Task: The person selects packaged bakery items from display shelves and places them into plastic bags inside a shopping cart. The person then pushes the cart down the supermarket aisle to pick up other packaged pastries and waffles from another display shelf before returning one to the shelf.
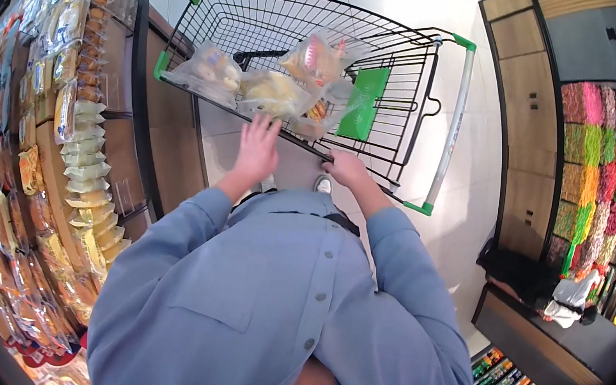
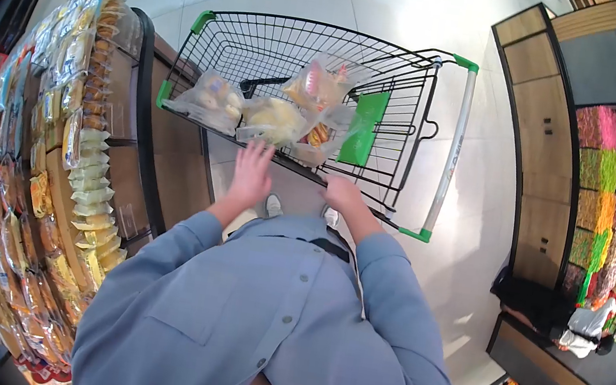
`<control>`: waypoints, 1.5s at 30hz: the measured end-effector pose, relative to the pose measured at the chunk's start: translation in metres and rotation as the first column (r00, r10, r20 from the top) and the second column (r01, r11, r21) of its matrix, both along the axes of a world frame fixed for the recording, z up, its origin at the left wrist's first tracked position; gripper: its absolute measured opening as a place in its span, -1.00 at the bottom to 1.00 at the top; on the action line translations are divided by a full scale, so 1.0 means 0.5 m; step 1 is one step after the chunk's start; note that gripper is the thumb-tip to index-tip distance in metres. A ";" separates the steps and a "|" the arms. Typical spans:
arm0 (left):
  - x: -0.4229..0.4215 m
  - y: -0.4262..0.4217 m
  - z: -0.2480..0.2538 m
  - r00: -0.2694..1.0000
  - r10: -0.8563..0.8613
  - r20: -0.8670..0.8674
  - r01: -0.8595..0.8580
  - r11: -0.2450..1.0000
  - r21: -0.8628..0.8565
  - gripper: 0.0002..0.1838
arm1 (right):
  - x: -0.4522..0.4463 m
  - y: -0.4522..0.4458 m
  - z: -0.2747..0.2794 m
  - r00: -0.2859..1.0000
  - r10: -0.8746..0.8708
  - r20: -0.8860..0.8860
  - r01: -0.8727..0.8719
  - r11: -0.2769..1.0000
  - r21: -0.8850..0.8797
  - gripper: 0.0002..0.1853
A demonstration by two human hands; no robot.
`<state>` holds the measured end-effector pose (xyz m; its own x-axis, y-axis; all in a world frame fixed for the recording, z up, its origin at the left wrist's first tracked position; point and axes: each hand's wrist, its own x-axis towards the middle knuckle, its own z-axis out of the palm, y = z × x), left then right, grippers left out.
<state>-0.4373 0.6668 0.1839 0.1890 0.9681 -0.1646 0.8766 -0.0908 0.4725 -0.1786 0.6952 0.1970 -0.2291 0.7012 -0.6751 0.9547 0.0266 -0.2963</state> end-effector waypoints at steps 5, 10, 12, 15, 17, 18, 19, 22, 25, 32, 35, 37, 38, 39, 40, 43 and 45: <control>0.042 0.066 -0.014 0.985 -0.044 -0.169 0.055 0.997 0.061 -0.10 | 0.066 0.190 0.097 0.984 0.130 -0.124 -0.067 0.906 0.417 -0.59; -0.015 0.189 -0.048 0.951 -0.006 -0.308 0.041 0.994 0.106 -0.15 | 0.252 0.355 0.152 0.993 0.108 -0.043 -0.040 0.664 0.747 -0.64; -0.011 0.243 -0.068 0.932 0.111 -0.344 -0.075 0.990 0.115 -0.16 | 0.300 0.386 0.092 0.996 0.084 -0.014 -0.037 0.576 0.817 -0.67; 0.042 0.346 -0.021 0.907 0.257 -0.333 -0.198 0.959 0.201 -0.55 | 0.287 0.463 0.033 0.950 0.245 -0.196 0.017 0.584 0.812 -0.71; 0.131 0.407 0.039 0.952 0.294 -0.089 -0.293 0.956 0.023 -0.81 | 0.256 0.482 0.031 0.935 0.281 -0.215 0.014 0.577 0.816 -0.72; 0.190 0.431 0.068 0.935 0.320 0.149 -0.322 0.947 -0.017 -0.88 | 0.241 0.495 0.034 0.930 0.284 -0.233 0.042 0.548 0.836 -0.73; 0.235 0.453 -0.020 0.947 0.223 0.232 -0.281 0.924 0.260 -0.82 | 0.227 0.513 0.031 0.921 0.306 -0.241 0.037 0.547 0.836 -0.72; 0.404 0.468 0.098 0.962 0.107 0.253 -0.138 0.985 0.106 -0.54 | 0.191 0.559 0.014 0.901 0.348 -0.260 0.025 0.556 0.831 -0.70; 0.447 0.472 0.148 0.859 0.244 0.449 -0.229 0.969 -0.087 -0.49 | 0.154 0.614 0.014 0.877 0.407 -0.256 -0.022 0.565 0.825 -0.67; 0.322 0.571 0.121 0.948 0.300 0.108 -0.286 0.949 -0.133 -0.64 | 0.126 0.759 0.027 0.669 0.678 -0.304 -0.160 0.532 0.832 -0.55; 0.277 0.622 0.110 0.951 0.298 0.085 -0.285 0.949 -0.131 -0.64 | 0.111 0.828 0.061 0.614 0.734 -0.290 -0.255 0.532 0.807 -0.48; 0.243 0.659 0.096 0.954 0.284 0.099 -0.270 0.954 -0.128 -0.65 | 0.095 0.879 0.053 0.646 0.731 -0.220 -0.274 0.492 0.827 -0.51; 0.232 0.670 0.088 0.955 0.279 0.098 -0.265 0.955 -0.135 -0.65 | 0.088 0.901 0.044 0.667 0.726 -0.167 -0.289 0.459 0.840 -0.53; 0.218 0.679 0.087 0.954 0.280 0.104 -0.266 0.955 -0.131 -0.65 | 0.074 0.926 0.028 0.667 0.728 -0.160 -0.294 0.454 0.841 -0.53; 0.206 0.690 0.091 0.955 0.276 0.106 -0.261 0.956 -0.133 -0.66 | 0.061 0.956 0.015 0.709 0.698 -0.097 -0.324 0.444 0.835 -0.58; 0.172 0.724 0.104 0.954 0.286 0.086 -0.269 0.948 -0.170 -0.66 | 0.016 1.028 0.034 0.742 0.670 0.032 -0.473 0.489 0.733 -0.67; 0.147 0.731 0.113 0.950 0.307 0.062 -0.288 0.934 -0.210 -0.67 | -0.021 1.056 0.061 0.722 0.685 0.094 -0.581 0.528 0.619 -0.71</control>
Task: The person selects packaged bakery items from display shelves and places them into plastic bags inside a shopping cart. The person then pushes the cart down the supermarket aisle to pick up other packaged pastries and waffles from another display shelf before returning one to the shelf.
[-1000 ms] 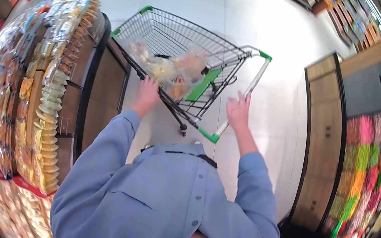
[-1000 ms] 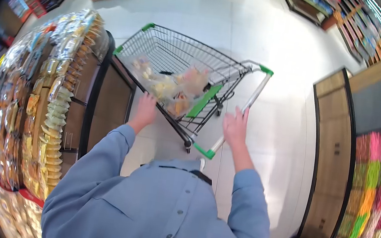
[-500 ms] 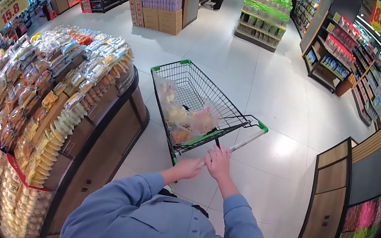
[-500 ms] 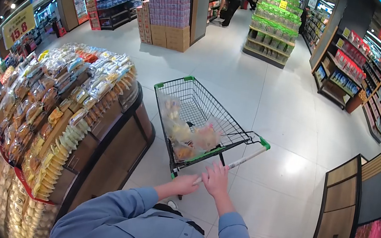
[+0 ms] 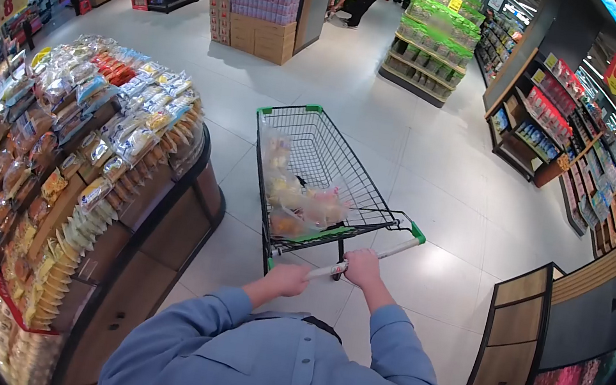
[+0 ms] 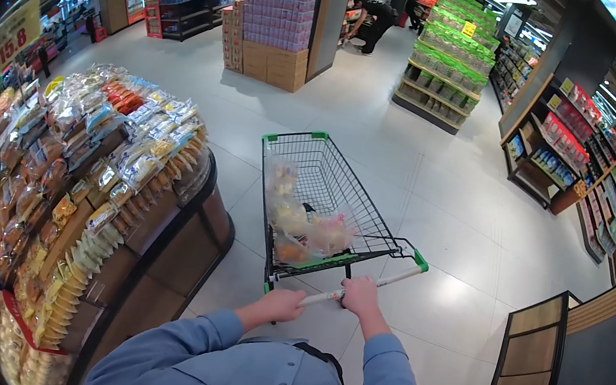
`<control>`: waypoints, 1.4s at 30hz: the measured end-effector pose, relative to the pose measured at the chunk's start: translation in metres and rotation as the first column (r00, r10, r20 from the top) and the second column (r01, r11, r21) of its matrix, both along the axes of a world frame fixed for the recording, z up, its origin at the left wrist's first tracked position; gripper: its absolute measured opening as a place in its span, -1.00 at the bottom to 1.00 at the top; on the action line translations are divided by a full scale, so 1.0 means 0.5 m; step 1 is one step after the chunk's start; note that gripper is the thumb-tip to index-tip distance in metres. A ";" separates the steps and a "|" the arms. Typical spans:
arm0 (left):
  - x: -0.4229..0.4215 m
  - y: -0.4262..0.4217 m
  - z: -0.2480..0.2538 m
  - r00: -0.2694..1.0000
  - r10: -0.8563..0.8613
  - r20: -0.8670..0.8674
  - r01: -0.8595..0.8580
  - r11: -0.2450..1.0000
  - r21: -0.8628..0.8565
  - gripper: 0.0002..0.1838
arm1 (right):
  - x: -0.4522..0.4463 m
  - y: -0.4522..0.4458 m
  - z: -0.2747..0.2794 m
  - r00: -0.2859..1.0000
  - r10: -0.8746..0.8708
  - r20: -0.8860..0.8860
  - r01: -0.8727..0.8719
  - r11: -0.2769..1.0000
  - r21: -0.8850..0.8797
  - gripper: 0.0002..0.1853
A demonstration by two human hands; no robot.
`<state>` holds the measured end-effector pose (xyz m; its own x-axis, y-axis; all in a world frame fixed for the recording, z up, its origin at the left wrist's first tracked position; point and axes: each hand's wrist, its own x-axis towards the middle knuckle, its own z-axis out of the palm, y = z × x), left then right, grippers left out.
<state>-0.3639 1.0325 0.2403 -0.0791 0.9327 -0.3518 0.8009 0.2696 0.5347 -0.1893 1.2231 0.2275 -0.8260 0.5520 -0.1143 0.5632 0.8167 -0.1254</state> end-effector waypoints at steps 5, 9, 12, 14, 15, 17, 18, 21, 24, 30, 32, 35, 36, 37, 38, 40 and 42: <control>-0.053 0.044 0.019 0.997 0.050 -0.059 -0.049 0.999 0.008 -0.71 | -0.058 0.088 0.000 0.974 0.225 -0.001 -0.225 0.974 -0.040 -0.71; -0.102 0.124 0.038 0.983 0.114 -0.148 -0.121 0.992 -0.042 -0.71 | -0.125 0.161 0.011 0.972 0.229 0.049 -0.226 0.973 -0.046 -0.75; -0.125 0.174 0.026 0.968 0.177 -0.176 -0.198 0.974 -0.109 -0.67 | -0.163 0.216 -0.030 0.961 0.246 -0.123 -0.252 0.967 -0.036 -0.81; -0.158 0.225 0.010 0.942 0.249 -0.225 -0.285 0.948 -0.144 -0.64 | -0.203 0.270 -0.036 0.954 0.271 -0.130 -0.279 0.959 -0.050 -0.83; -0.175 0.244 0.004 0.941 0.244 -0.233 -0.285 0.945 -0.160 -0.64 | -0.216 0.276 -0.041 0.952 0.279 -0.128 -0.291 0.953 -0.081 -0.84; -0.202 0.287 -0.002 0.912 0.250 -0.327 -0.342 0.902 -0.265 -0.64 | -0.246 0.300 -0.031 0.949 0.287 -0.133 -0.304 0.945 -0.125 -0.86; -0.215 0.308 -0.002 0.913 0.244 -0.327 -0.335 0.906 -0.260 -0.64 | -0.264 0.331 -0.023 0.943 0.308 -0.131 -0.324 0.937 -0.129 -0.87; -0.234 0.359 0.000 0.894 0.307 -0.328 -0.388 0.894 -0.222 -0.68 | -0.305 0.394 -0.028 0.921 0.361 -0.147 -0.381 0.914 -0.140 -0.87; -0.256 0.398 0.015 0.855 0.370 -0.364 -0.454 0.873 -0.179 -0.69 | -0.341 0.443 -0.024 0.922 0.364 -0.131 -0.382 0.911 -0.154 -0.87; -0.322 0.486 0.019 0.844 0.407 -0.350 -0.479 0.865 -0.149 -0.70 | -0.426 0.541 -0.026 0.914 0.390 -0.112 -0.404 0.902 -0.153 -0.85; -0.349 0.510 0.005 0.837 0.415 -0.357 -0.485 0.864 -0.132 -0.70 | -0.457 0.566 -0.031 0.915 0.395 -0.086 -0.404 0.902 -0.153 -0.85; -0.386 0.548 0.002 0.849 0.414 -0.328 -0.475 0.871 -0.128 -0.69 | -0.499 0.611 -0.040 0.910 0.403 -0.093 -0.412 0.902 -0.129 -0.86; -0.396 0.558 0.001 0.855 0.411 -0.317 -0.467 0.876 -0.123 -0.69 | -0.512 0.622 -0.028 0.915 0.398 -0.066 -0.404 0.905 -0.137 -0.86; -0.408 0.574 0.003 0.856 0.412 -0.311 -0.469 0.873 -0.132 -0.69 | -0.529 0.639 -0.017 0.919 0.392 -0.042 -0.394 0.908 -0.141 -0.86; -0.420 0.590 0.002 0.858 0.414 -0.304 -0.471 0.871 -0.143 -0.69 | -0.542 0.654 -0.014 0.922 0.386 -0.030 -0.386 0.913 -0.133 -0.86; -0.448 0.618 -0.004 0.885 0.383 -0.264 -0.436 0.881 -0.185 -0.68 | -0.564 0.678 -0.015 0.905 0.425 -0.035 -0.426 0.899 -0.099 -0.86; -0.476 0.631 -0.010 0.905 0.353 -0.237 -0.406 0.883 -0.236 -0.68 | -0.586 0.705 -0.036 0.893 0.449 -0.026 -0.449 0.888 -0.099 -0.86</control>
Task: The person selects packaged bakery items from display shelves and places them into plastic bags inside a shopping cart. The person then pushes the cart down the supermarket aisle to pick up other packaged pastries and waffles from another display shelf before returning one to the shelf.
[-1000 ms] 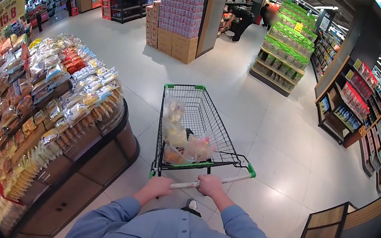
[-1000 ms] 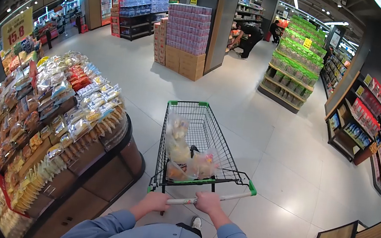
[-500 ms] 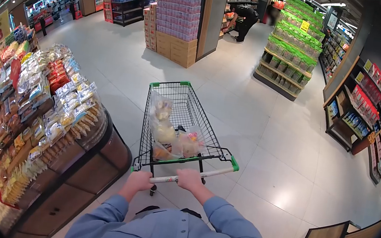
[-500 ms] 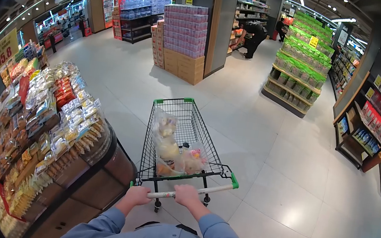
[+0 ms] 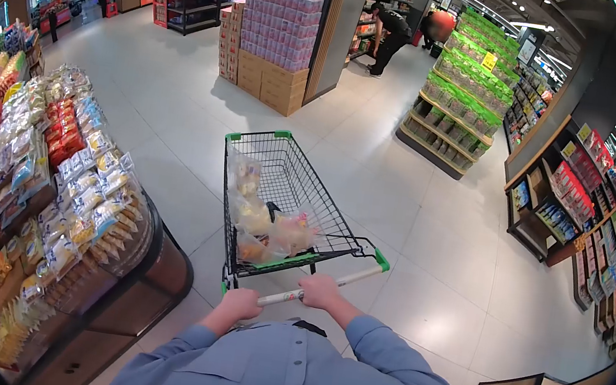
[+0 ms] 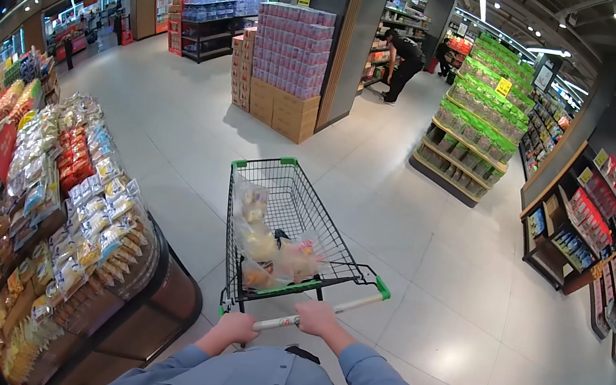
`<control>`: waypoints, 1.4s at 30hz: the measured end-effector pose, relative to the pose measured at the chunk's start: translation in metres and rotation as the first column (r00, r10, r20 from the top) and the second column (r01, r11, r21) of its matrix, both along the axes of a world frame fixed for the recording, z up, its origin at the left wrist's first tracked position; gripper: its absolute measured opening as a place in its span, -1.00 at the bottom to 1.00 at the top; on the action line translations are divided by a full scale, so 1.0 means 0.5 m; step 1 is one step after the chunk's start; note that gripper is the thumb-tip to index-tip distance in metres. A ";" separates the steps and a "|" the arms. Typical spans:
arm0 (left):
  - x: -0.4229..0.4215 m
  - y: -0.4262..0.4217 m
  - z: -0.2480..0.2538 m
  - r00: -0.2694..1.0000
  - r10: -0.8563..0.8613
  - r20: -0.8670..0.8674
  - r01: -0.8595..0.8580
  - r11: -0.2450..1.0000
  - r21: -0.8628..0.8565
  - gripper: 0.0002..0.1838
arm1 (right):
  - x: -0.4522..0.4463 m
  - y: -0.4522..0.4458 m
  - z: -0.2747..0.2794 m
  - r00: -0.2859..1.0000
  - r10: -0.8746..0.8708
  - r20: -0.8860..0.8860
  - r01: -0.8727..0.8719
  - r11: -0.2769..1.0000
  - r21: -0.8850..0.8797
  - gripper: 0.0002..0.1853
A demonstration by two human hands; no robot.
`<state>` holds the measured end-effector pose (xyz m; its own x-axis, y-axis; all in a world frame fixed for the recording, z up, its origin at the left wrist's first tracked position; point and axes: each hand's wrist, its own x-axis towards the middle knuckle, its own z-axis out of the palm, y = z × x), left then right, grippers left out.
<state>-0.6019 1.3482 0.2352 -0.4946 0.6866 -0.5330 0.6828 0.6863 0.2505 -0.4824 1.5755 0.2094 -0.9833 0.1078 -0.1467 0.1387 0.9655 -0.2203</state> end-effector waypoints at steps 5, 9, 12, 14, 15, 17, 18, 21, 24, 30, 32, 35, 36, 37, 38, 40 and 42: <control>-0.058 0.039 -0.007 0.998 -0.038 0.052 0.031 0.992 0.124 -0.67 | -0.070 0.062 -0.005 0.996 0.079 0.031 -0.080 0.997 0.022 -0.84; -0.105 0.065 -0.019 0.999 0.015 0.050 -0.023 0.985 0.168 -0.66 | -0.141 0.118 0.015 0.994 0.092 0.066 -0.094 0.995 0.030 -0.80; -0.139 0.085 -0.016 0.995 0.065 0.071 -0.077 0.980 0.181 -0.67 | -0.189 0.185 0.014 0.983 0.184 -0.002 -0.183 0.982 0.042 -0.77; -0.171 0.108 -0.008 0.993 0.081 0.088 -0.096 0.978 0.185 -0.69 | -0.215 0.231 -0.004 0.985 0.138 -0.107 -0.128 0.987 0.097 -0.72; -0.185 0.114 -0.002 0.991 0.102 0.092 -0.117 0.978 0.173 -0.69 | -0.235 0.255 -0.008 0.982 0.156 -0.105 -0.148 0.985 0.085 -0.72; -0.211 0.127 0.003 0.994 0.093 0.057 -0.104 0.969 0.225 -0.72 | -0.271 0.299 -0.021 0.979 0.175 -0.108 -0.160 0.978 0.132 -0.63; -0.224 0.135 0.004 0.992 0.107 0.064 -0.118 0.971 0.210 -0.72 | -0.291 0.316 -0.026 0.966 0.209 -0.153 -0.187 0.972 0.142 -0.66; -0.280 0.171 0.010 0.987 0.147 0.060 -0.156 0.967 0.201 -0.70 | -0.367 0.353 -0.043 0.980 0.178 -0.083 -0.170 0.981 0.096 -0.68; -0.341 0.214 0.002 0.981 0.178 0.078 -0.189 0.968 0.163 -0.68 | -0.458 0.392 -0.038 0.972 0.203 -0.119 -0.194 0.978 0.079 -0.72; -0.554 0.306 -0.021 0.896 0.305 0.322 -0.256 0.949 -0.184 -0.58 | -0.671 0.458 -0.027 0.953 0.294 -0.077 -0.292 0.956 0.032 -0.81; -0.625 0.325 -0.055 0.696 0.489 0.526 -0.389 0.872 -0.296 -0.55 | -0.741 0.481 -0.019 0.944 0.326 -0.049 -0.325 0.946 0.017 -0.82; -0.707 0.341 -0.089 0.694 0.509 0.509 -0.429 0.860 -0.276 -0.53 | -0.840 0.510 -0.016 0.931 0.365 -0.029 -0.365 0.931 -0.007 -0.81; -0.729 0.348 -0.083 0.708 0.512 0.487 -0.446 0.858 -0.254 -0.55 | -0.871 0.517 -0.017 0.923 0.380 -0.059 -0.381 0.925 -0.014 -0.82; -0.749 0.351 -0.078 0.702 0.523 0.484 -0.454 0.852 -0.262 -0.55 | -0.899 0.521 -0.018 0.915 0.393 -0.088 -0.396 0.918 -0.019 -0.83; -0.771 0.356 -0.073 0.721 0.508 0.471 -0.451 0.861 -0.237 -0.54 | -0.929 0.527 -0.019 0.912 0.400 -0.089 -0.403 0.915 -0.025 -0.83; -0.814 0.376 -0.046 0.749 0.505 0.429 -0.463 0.862 -0.206 -0.52 | -0.988 0.539 -0.020 0.913 0.399 -0.082 -0.403 0.915 -0.035 -0.81; -0.849 0.378 -0.054 0.827 0.441 0.348 -0.448 0.892 -0.065 -0.53 | -1.044 0.549 -0.022 0.908 0.407 -0.094 -0.412 0.911 -0.036 -0.80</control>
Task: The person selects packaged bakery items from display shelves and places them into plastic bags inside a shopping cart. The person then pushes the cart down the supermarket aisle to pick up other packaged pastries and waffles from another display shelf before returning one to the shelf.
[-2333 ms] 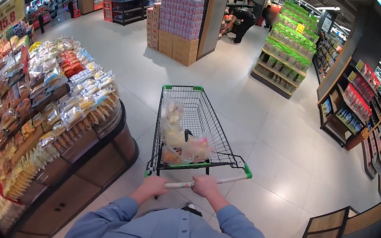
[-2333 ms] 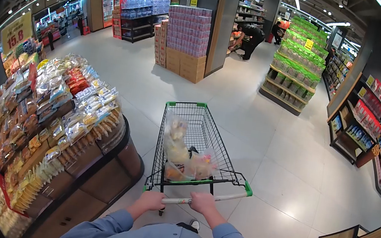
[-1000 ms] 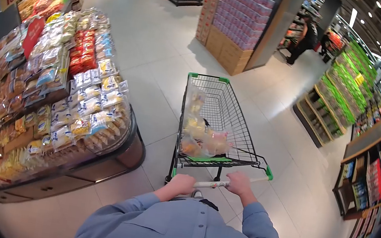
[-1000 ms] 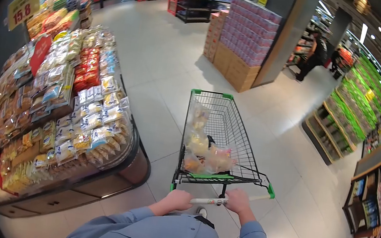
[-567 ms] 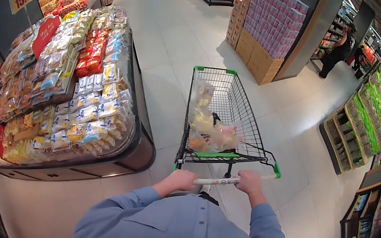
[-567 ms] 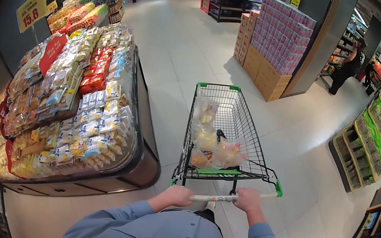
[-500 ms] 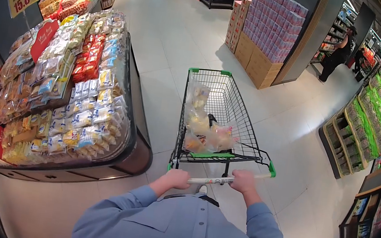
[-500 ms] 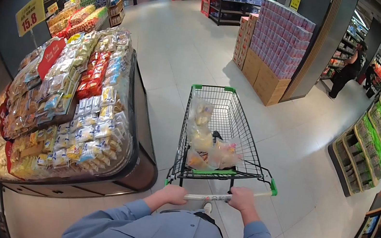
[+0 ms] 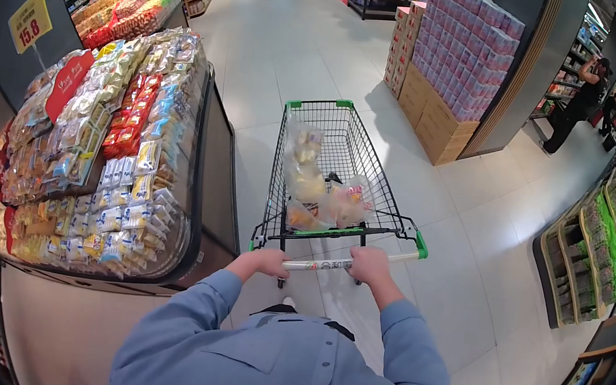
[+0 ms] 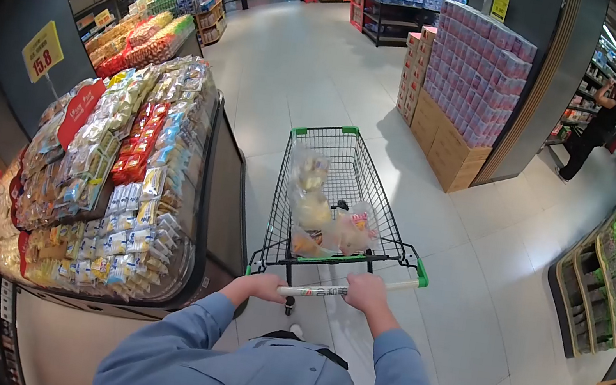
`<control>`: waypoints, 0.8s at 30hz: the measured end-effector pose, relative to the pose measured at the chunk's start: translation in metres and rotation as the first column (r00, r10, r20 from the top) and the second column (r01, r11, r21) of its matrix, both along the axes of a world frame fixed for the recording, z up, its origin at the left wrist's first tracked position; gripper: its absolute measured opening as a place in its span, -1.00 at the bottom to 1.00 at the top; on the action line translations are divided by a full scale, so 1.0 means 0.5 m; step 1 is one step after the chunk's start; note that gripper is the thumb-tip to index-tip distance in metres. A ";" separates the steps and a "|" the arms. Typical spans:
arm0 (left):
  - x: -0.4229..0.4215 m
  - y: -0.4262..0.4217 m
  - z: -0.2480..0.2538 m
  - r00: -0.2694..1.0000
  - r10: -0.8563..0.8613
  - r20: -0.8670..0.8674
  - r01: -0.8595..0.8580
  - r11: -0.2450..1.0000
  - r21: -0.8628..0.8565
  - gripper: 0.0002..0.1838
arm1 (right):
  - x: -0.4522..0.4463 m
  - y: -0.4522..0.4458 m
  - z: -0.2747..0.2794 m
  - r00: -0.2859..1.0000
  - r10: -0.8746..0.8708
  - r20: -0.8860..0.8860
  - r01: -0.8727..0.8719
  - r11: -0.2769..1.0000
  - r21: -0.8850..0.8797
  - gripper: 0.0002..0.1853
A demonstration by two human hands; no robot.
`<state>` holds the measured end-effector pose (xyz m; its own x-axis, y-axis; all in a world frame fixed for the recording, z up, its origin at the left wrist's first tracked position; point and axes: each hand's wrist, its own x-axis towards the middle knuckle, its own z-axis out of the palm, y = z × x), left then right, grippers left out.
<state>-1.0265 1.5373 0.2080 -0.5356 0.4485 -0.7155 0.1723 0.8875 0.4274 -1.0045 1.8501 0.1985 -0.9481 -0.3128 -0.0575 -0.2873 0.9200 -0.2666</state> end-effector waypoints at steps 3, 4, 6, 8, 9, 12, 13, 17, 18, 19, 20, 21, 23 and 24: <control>-0.061 -0.006 -0.005 0.988 -0.012 -0.153 0.027 0.995 0.096 -0.53 | -0.082 0.004 -0.009 0.999 0.025 -0.030 -0.025 1.000 -0.006 -0.78; -0.083 -0.001 -0.001 0.988 0.013 -0.153 0.004 0.993 0.116 -0.51 | -0.110 0.009 -0.012 0.998 0.042 -0.048 -0.043 0.999 -0.004 -0.77; -0.129 0.004 0.000 0.992 0.012 -0.125 0.003 0.993 0.118 -0.51 | -0.162 0.014 -0.017 0.997 0.051 -0.052 -0.051 0.999 0.002 -0.76; -0.184 0.005 -0.007 0.999 0.005 -0.052 0.002 0.992 0.124 -0.48 | -0.218 0.017 -0.021 0.996 0.059 -0.064 -0.058 0.998 0.010 -0.75; -0.214 0.003 -0.030 0.999 0.004 -0.052 0.003 0.991 0.135 -0.48 | -0.246 0.019 -0.023 0.996 0.065 -0.068 -0.065 0.998 0.009 -0.76; -0.309 0.015 -0.065 0.982 -0.064 0.176 0.036 0.986 0.161 -0.42 | -0.324 0.031 -0.020 0.996 0.082 -0.046 -0.082 0.997 0.013 -0.75; -0.343 0.025 -0.051 0.983 -0.061 0.172 0.031 0.984 0.174 -0.42 | -0.357 0.031 -0.012 0.996 0.090 -0.022 -0.090 0.996 0.002 -0.74; -0.439 0.048 -0.065 0.925 -0.074 0.373 -0.030 0.964 0.265 -0.30 | -0.479 0.047 -0.008 0.991 0.136 -0.010 -0.135 0.988 0.072 -0.77; -0.466 0.056 -0.052 0.932 -0.069 0.355 -0.041 0.956 0.291 -0.31 | -0.511 0.055 -0.010 0.988 0.151 -0.035 -0.148 0.986 0.075 -0.77; -0.494 0.067 -0.044 0.940 -0.061 0.336 -0.053 0.947 0.318 -0.32 | -0.548 0.066 -0.008 0.984 0.167 -0.060 -0.162 0.984 0.080 -0.77; -0.518 0.073 -0.084 0.956 -0.065 0.285 -0.030 0.948 0.316 -0.33 | -0.576 0.077 -0.010 0.982 0.179 -0.051 -0.175 0.981 0.078 -0.77; -0.543 0.079 -0.097 0.955 -0.048 0.293 -0.047 0.950 0.310 -0.33 | -0.606 0.081 -0.013 0.981 0.170 -0.090 -0.165 0.985 0.059 -0.71; -0.604 0.091 -0.103 0.962 -0.081 0.260 -0.022 0.929 0.369 -0.36 | -0.676 0.085 -0.017 0.976 0.170 -0.139 -0.169 0.985 0.023 -0.66; -0.629 0.100 -0.058 0.972 -0.062 0.226 -0.030 0.923 0.384 -0.39 | -0.709 0.091 -0.016 0.972 0.182 -0.149 -0.182 0.983 0.018 -0.65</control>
